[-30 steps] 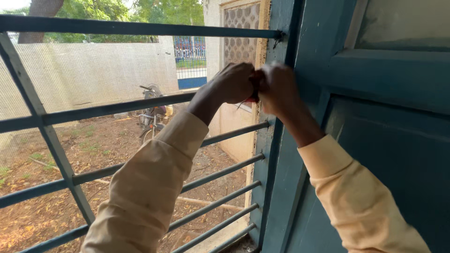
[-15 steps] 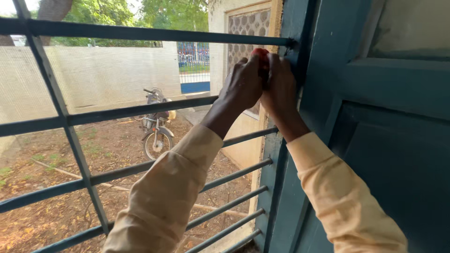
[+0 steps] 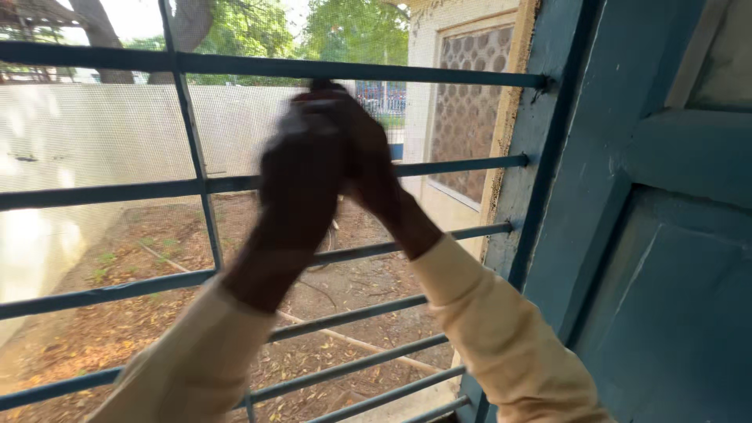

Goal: The person cleans the metal bars of a window by dipping a red cloth into a bucket of water, wringing it out, and then wiping the cloth across several different bars and the window frame.

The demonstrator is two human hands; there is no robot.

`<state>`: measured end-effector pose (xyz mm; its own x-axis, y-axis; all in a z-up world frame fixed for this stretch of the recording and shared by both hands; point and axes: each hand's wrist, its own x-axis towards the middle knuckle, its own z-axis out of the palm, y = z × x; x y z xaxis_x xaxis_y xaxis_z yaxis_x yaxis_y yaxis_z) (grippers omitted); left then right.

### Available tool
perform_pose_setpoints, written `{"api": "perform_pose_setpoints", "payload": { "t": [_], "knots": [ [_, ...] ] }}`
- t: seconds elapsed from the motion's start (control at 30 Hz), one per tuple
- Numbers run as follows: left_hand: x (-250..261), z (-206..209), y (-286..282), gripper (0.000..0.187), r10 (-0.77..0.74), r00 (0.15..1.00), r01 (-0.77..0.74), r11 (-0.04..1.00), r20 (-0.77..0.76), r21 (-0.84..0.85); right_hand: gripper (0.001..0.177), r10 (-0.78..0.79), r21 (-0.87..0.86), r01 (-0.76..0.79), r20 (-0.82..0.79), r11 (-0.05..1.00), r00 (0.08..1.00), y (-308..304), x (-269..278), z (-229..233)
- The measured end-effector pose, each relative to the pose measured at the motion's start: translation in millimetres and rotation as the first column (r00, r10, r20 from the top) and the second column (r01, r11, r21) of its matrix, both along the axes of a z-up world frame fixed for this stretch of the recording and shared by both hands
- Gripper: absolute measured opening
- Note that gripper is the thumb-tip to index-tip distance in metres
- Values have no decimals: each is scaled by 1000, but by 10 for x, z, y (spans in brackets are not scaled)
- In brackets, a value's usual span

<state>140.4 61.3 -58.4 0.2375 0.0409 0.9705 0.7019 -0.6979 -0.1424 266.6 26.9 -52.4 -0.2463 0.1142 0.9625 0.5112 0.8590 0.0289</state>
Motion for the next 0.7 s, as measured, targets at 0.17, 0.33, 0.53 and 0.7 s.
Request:
{"api": "perform_pose_setpoints", "payload": {
  "t": [0.17,0.33,0.53,0.7],
  "knots": [
    [-859,-49,-196,10,-110,992,110,994,66,-4,28,201,-119,-210,-82,971,976,-24,-583,100],
    [-273,114,-352,21,-513,858,504,848,13,166,14,-250,169,256,-55,952,967,-519,16,89],
    [1145,290,-629,21,-876,480,795,419,34,-439,33,-991,187,979,-83,85,102,-1307,976,-156],
    [1595,138,-771,27,-729,632,688,684,-264,-242,41,-895,-194,878,-7,438,446,-1355,1274,-483]
  ]
}}
